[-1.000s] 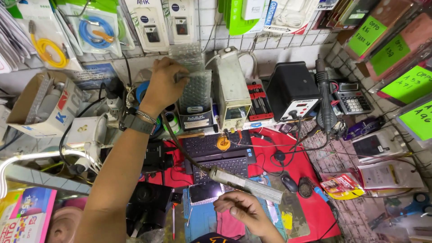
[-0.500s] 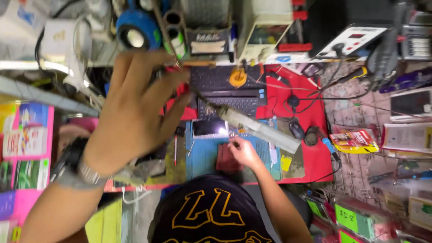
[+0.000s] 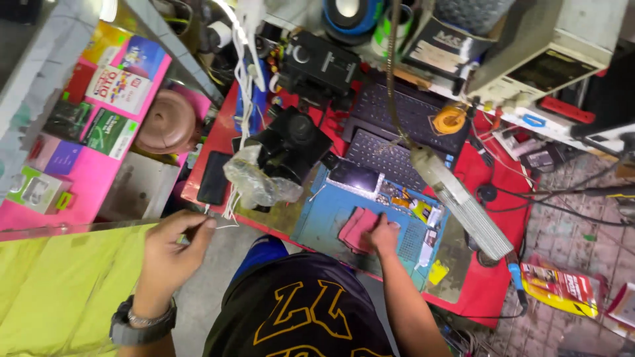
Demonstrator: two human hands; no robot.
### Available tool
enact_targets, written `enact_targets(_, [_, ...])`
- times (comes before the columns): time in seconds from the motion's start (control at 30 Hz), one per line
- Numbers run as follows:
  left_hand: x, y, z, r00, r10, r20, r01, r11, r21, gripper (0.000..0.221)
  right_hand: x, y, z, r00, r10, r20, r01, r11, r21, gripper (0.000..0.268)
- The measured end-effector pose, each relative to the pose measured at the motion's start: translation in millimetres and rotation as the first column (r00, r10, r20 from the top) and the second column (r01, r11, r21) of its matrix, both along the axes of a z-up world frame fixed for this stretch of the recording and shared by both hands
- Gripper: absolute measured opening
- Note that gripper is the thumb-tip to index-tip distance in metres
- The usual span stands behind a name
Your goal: Unpacking replacement phone screens from bubble wrap packaging and wiping them with a cloth at a repair workbench.
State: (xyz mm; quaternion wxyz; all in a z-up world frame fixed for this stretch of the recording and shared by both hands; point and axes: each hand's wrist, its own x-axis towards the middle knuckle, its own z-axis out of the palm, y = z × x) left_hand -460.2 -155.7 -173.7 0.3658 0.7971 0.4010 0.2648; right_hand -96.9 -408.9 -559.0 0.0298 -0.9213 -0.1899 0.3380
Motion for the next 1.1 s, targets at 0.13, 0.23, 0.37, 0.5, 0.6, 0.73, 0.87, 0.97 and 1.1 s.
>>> enact_targets(0.13, [-14, 32, -58, 0.988, -0.035, -0.149, 0.027, 0.998, -0.053, 0.013, -7, -5, 8, 0.994, 0.022, 0.104, -0.003, 0.984, -0.176, 0.060])
enact_targets(0.23, [-43, 62, -137, 0.793, -0.154, -0.589, 0.055, 0.982, -0.182, 0.025, -17, 0, 40, 0.997, 0.039, 0.073, -0.022, 0.976, -0.219, 0.072])
enact_targets(0.37, [-60, 69, -204, 0.533, -0.376, -0.758, 0.013, 0.900, -0.437, 0.042, -39, -17, 29, 0.984, -0.151, -0.094, 0.158, 0.984, 0.084, 0.068])
enact_targets(0.5, [-62, 66, -288, 0.514, -0.486, -0.707, 0.181, 0.867, -0.465, 0.042, -83, -18, 42, 0.828, -0.481, -0.290, 0.559, 0.749, 0.354, 0.050])
enact_targets(0.6, [-18, 61, -255, 0.552, -0.586, -0.593, 0.340, 0.808, -0.482, 0.040, -116, 10, 85, 0.608, -0.598, -0.523, 0.794, 0.439, 0.421, 0.053])
enact_targets(0.73, [42, 52, -185, 0.624, -0.711, -0.326, 0.432, 0.661, -0.613, 0.069, -137, 29, 126, 0.427, -0.512, -0.745, 0.902, 0.177, 0.395, 0.038])
enact_targets(0.87, [81, 33, -114, 0.815, -0.574, -0.075, 0.155, 0.341, -0.927, 0.099, -162, 28, 166, 0.472, -0.145, -0.870, 0.868, -0.098, 0.487, 0.036])
enact_targets(0.97, [92, 14, -162, 0.900, -0.379, 0.213, 0.312, 0.220, -0.924, 0.076, -177, 47, 211, 0.467, -0.095, -0.879, 0.860, -0.181, 0.477, 0.034])
enact_targets(1.1, [110, 2, -146, 0.840, -0.290, 0.459, 0.507, 0.117, -0.854, 0.039, -182, 58, 245, 0.440, -0.090, -0.894, 0.827, -0.349, 0.442, 0.016])
